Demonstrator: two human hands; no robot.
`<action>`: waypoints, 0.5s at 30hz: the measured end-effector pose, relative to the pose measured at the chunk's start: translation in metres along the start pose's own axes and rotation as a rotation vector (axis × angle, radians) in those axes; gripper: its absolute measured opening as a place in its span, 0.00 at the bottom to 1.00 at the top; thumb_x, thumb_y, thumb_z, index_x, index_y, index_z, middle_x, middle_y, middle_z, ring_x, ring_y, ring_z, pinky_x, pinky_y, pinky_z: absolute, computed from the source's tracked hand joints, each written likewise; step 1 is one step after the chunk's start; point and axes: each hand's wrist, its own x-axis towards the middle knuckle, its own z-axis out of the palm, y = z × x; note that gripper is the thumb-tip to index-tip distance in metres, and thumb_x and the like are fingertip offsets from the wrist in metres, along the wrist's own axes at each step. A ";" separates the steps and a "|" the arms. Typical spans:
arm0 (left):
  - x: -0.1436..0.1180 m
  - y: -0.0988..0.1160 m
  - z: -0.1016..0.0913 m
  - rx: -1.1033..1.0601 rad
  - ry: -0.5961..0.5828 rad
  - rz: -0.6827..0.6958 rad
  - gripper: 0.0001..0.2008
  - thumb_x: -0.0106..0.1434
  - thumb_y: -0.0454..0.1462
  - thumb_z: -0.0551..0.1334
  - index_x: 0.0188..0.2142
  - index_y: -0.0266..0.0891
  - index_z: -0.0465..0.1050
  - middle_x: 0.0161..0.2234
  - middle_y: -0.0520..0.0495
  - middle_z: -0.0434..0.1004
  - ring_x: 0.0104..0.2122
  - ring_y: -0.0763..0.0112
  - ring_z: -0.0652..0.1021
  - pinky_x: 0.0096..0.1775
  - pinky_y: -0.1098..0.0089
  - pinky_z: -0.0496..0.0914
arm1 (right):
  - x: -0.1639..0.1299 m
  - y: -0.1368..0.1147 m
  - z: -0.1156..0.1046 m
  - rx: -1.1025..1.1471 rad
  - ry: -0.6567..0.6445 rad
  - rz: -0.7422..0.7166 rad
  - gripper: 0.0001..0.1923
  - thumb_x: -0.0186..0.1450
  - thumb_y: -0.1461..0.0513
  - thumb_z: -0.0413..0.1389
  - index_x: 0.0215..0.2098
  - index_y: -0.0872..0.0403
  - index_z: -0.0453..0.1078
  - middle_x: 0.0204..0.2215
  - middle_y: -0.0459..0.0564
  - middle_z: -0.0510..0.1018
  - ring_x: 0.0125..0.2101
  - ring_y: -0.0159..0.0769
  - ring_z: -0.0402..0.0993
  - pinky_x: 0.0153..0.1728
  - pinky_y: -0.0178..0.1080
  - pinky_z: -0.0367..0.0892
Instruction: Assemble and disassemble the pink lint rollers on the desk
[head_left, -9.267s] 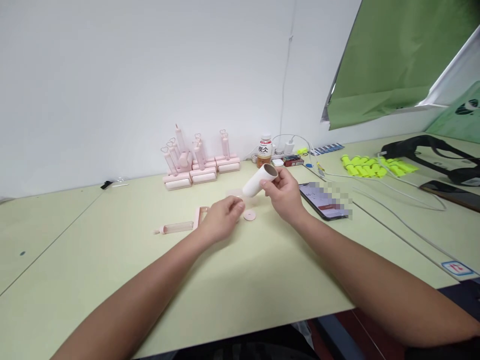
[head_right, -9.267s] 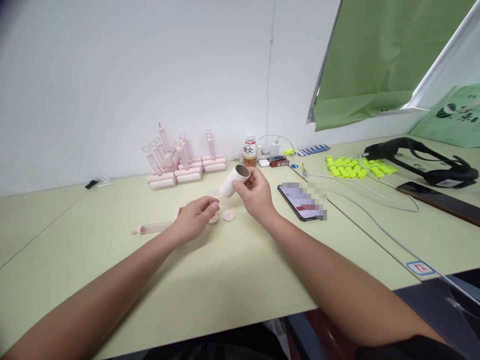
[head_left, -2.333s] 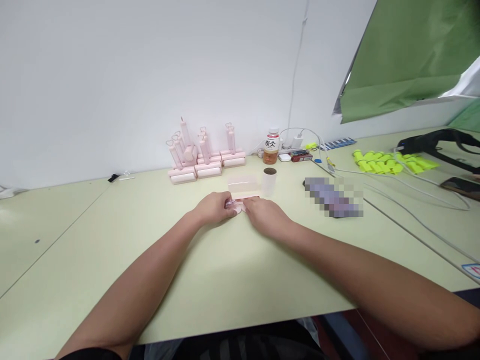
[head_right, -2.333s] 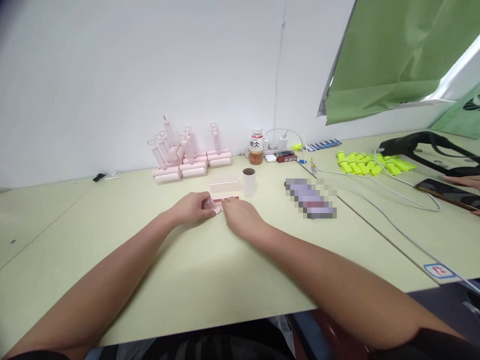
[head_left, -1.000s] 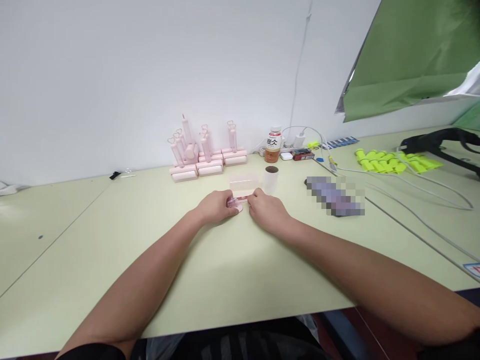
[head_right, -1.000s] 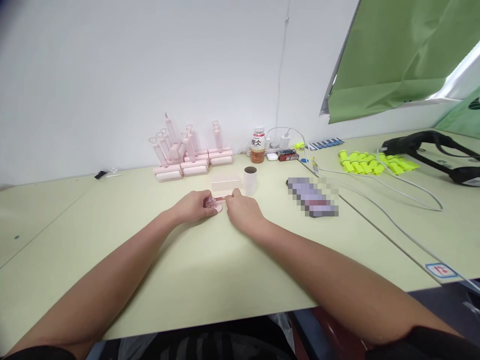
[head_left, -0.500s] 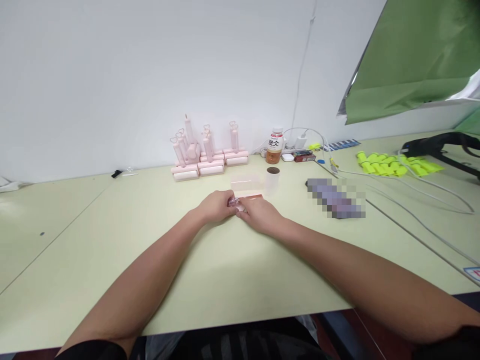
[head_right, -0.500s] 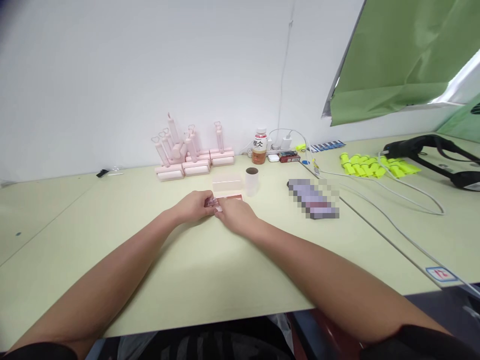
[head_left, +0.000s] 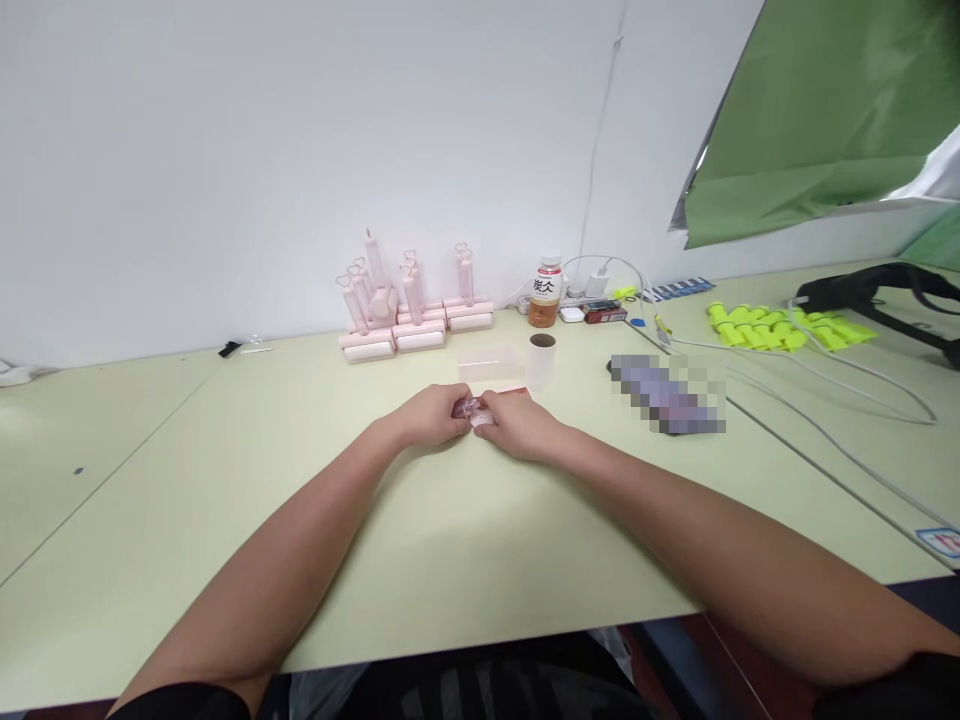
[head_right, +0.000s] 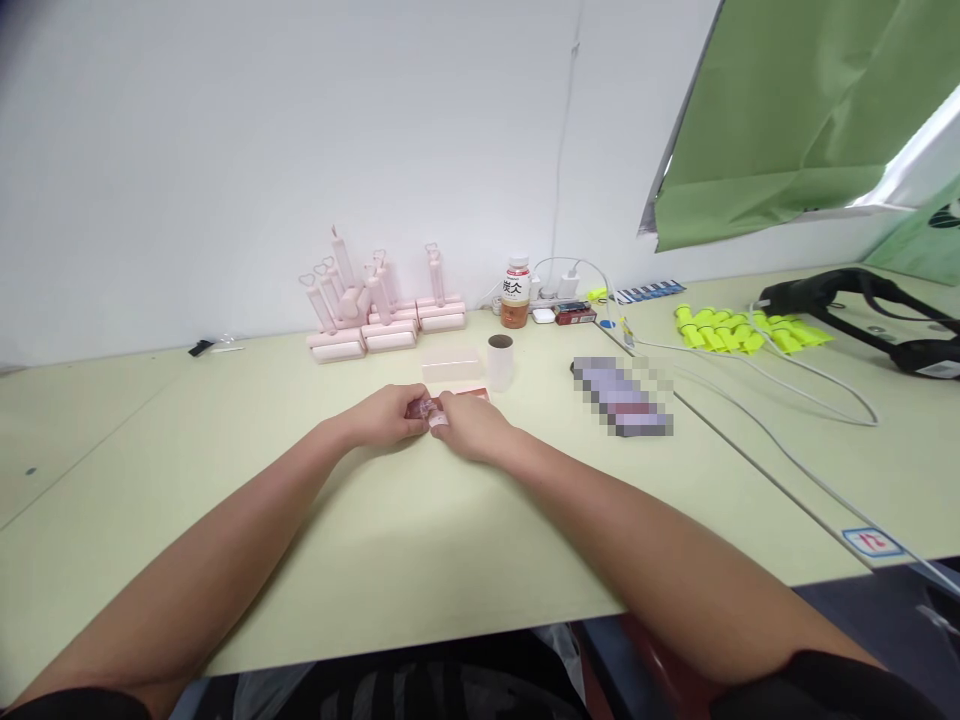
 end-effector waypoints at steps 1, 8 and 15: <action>0.000 0.000 0.000 -0.004 -0.007 0.010 0.07 0.56 0.40 0.59 0.35 0.42 0.67 0.32 0.51 0.75 0.30 0.67 0.74 0.30 0.69 0.64 | 0.000 0.001 -0.001 0.005 -0.008 -0.002 0.19 0.64 0.55 0.55 0.50 0.56 0.67 0.43 0.57 0.79 0.40 0.44 0.75 0.29 0.36 0.58; -0.002 -0.001 -0.002 -0.031 -0.022 0.058 0.07 0.57 0.40 0.58 0.35 0.42 0.67 0.31 0.51 0.74 0.30 0.67 0.73 0.31 0.69 0.64 | 0.002 0.006 -0.001 0.023 -0.027 -0.011 0.17 0.62 0.55 0.57 0.45 0.56 0.69 0.42 0.55 0.79 0.38 0.41 0.75 0.28 0.35 0.58; -0.001 -0.005 -0.001 -0.064 -0.028 0.077 0.07 0.57 0.41 0.59 0.35 0.42 0.66 0.32 0.52 0.74 0.31 0.68 0.73 0.32 0.70 0.64 | 0.001 0.000 0.007 -0.015 0.066 0.001 0.14 0.67 0.56 0.51 0.45 0.55 0.69 0.41 0.55 0.80 0.39 0.42 0.75 0.31 0.36 0.58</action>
